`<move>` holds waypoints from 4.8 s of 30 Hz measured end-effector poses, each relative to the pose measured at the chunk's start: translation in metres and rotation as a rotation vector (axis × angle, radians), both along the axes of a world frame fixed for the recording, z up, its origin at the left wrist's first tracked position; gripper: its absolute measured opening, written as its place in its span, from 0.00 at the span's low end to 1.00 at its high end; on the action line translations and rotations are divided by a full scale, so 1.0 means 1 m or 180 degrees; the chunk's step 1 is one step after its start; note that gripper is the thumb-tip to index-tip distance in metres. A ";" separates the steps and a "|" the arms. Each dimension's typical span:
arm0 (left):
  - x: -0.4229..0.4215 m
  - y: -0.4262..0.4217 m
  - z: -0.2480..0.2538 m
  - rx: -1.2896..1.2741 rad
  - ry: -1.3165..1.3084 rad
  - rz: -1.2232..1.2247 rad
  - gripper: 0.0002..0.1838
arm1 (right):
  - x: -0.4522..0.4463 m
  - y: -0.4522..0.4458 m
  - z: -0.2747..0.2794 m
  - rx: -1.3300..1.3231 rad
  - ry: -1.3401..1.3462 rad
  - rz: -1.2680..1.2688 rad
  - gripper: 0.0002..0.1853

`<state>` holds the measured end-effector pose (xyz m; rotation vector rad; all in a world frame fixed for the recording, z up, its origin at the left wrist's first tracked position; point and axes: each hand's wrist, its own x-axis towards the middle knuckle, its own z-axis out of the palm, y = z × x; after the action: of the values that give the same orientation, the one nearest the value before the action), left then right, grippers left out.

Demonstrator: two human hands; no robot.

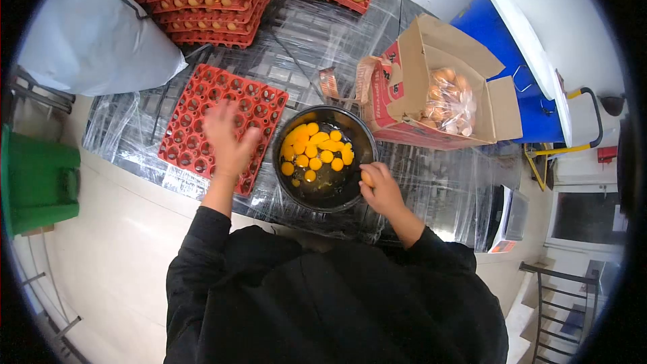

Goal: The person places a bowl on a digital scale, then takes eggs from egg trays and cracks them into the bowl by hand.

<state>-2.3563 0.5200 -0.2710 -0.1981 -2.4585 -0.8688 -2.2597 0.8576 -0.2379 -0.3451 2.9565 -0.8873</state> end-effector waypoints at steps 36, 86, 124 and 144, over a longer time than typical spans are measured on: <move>0.025 0.104 0.028 0.0793 -0.1727 -0.2294 0.21 | -0.051 -0.053 -0.005 -0.4160 -0.3425 -0.0819 0.12; 0.052 -0.112 -0.113 -0.0087 -0.1999 0.3333 0.26 | -0.335 -0.203 0.173 0.0481 0.1831 0.0370 0.21; 0.010 -0.089 -0.046 0.0445 0.0360 0.2735 0.23 | 0.007 0.002 0.006 0.0137 0.0161 0.0136 0.21; 0.025 0.113 0.055 0.0589 -0.1217 -0.2569 0.20 | -0.044 -0.042 0.025 -0.4259 -0.3167 -0.0893 0.14</move>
<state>-2.3316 0.6333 -0.2158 -1.0954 -2.6198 -1.5735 -2.3041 0.8156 -0.2127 0.4177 1.2250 -2.1037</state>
